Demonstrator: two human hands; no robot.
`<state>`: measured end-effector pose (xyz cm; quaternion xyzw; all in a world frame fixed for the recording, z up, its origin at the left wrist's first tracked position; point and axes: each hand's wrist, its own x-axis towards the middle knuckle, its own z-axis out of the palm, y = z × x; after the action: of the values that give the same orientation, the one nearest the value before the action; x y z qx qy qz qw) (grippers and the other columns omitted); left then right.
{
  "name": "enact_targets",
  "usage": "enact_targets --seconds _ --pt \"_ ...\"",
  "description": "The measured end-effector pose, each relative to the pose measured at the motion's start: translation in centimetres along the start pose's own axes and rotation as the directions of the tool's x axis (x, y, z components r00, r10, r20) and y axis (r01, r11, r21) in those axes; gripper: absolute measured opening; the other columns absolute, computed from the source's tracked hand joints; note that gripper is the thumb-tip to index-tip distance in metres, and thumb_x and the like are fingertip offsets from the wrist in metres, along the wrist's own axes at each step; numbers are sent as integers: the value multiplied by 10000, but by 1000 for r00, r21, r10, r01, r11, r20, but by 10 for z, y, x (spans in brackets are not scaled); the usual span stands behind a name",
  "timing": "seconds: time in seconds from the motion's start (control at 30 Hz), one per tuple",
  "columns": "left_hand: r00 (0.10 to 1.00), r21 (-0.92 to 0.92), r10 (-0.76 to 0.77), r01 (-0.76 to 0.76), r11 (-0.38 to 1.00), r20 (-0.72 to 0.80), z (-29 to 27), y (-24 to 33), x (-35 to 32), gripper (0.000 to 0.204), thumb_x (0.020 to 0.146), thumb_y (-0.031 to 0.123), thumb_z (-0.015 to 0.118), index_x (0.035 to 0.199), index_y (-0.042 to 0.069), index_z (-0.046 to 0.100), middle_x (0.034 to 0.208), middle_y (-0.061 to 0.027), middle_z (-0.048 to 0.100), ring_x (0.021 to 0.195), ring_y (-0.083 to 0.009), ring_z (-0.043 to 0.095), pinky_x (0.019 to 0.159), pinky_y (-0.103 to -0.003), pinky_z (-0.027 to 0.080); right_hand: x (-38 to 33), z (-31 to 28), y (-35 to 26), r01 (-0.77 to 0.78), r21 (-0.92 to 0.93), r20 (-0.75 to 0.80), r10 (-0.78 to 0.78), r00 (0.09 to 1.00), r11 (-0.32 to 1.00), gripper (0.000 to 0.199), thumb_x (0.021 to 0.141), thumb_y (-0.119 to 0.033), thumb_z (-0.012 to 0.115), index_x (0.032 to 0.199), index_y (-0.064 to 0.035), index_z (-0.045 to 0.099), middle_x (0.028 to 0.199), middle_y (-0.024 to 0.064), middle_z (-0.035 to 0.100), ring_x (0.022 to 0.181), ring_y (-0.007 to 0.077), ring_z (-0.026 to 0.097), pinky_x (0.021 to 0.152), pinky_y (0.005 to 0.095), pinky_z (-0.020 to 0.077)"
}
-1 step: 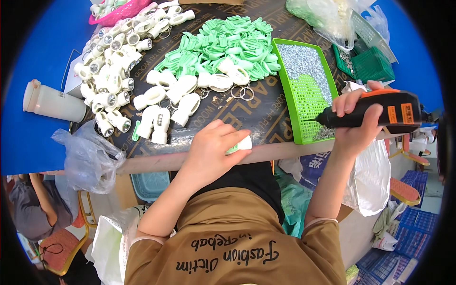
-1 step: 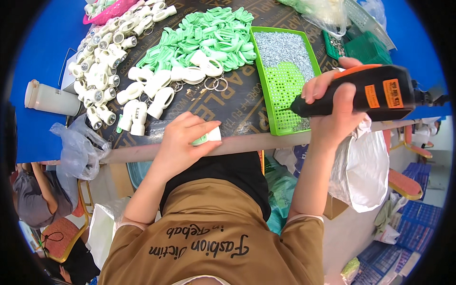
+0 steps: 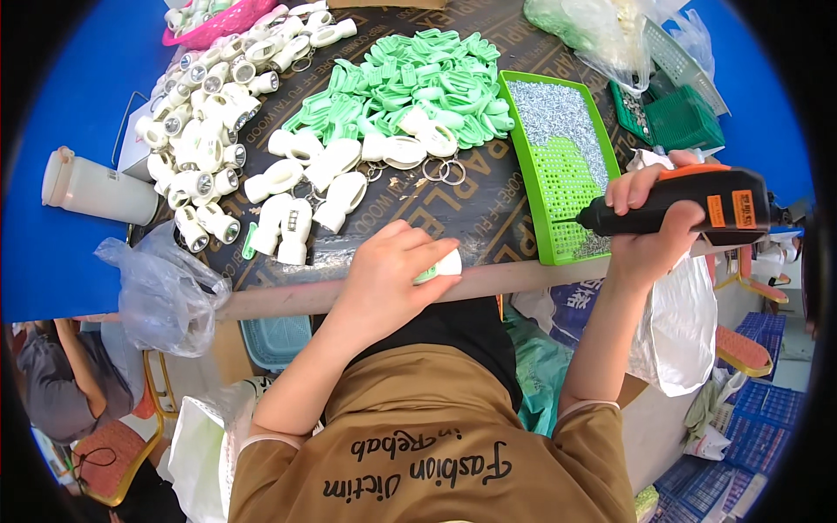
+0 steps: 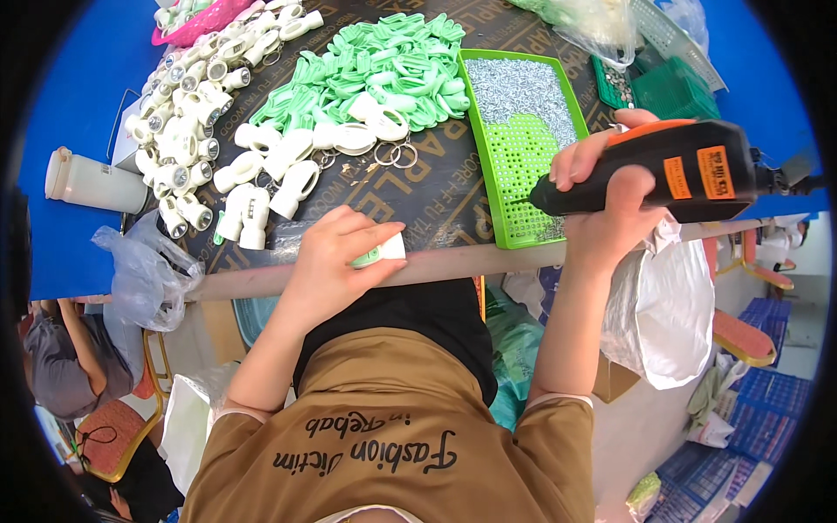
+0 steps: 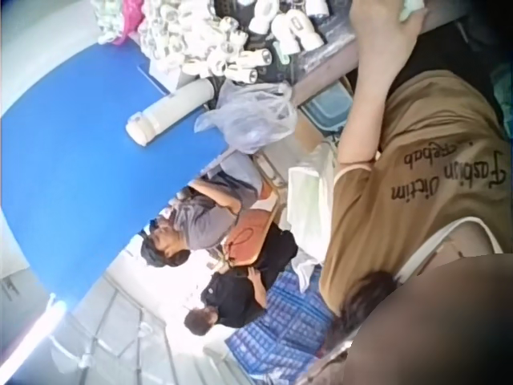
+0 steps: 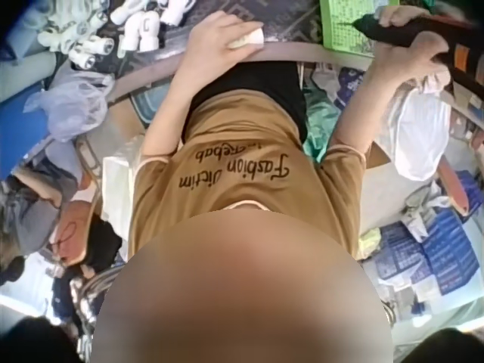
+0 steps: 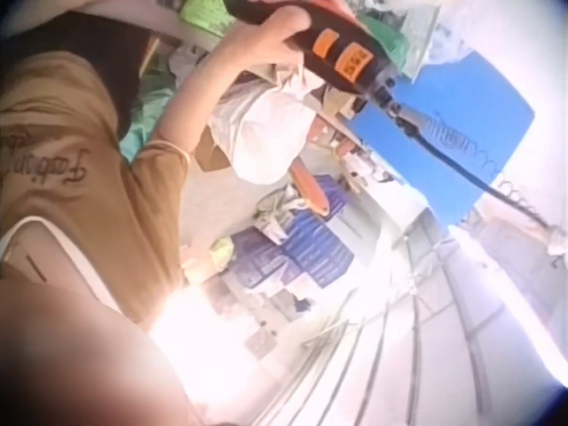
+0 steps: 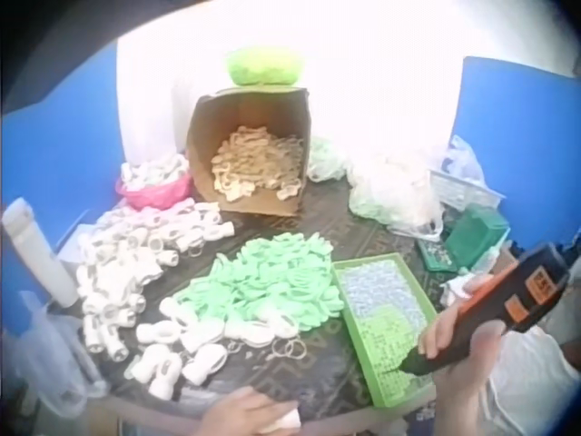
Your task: Assembling small plastic flashlights using an electric screwdriver.
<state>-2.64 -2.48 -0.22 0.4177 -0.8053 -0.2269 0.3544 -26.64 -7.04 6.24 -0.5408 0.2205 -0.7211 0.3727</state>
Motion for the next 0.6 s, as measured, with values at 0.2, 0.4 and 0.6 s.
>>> enact_targets --seconds 0.2,0.4,0.6 --pt "1000 -1 14 -14 1000 -10 1 -1 0 335 625 138 737 935 43 655 695 -61 554 664 -221 508 589 -316 423 -5 3 7 42 -42 -40 -44 998 998 458 815 -353 631 1016 6 429 588 80 480 488 161 471 476 275 405" --pt "1000 -11 -9 8 1000 -9 1 0 1 335 616 136 740 927 45 657 680 -57 538 654 -221 495 584 -316 416 -5 6 7 1 -39 -54 -3 999 999 292 841 -224 580 968 10 459 573 94 485 471 161 466 465 277 406" --pt "999 -17 -31 31 999 7 0 1 1 338 611 135 744 926 45 658 675 -55 534 654 -217 480 584 -311 407 -6 4 10 0 -41 -74 -3 997 999 275 847 -213 567 957 17 463 568 97 484 467 161 463 464 275 408"
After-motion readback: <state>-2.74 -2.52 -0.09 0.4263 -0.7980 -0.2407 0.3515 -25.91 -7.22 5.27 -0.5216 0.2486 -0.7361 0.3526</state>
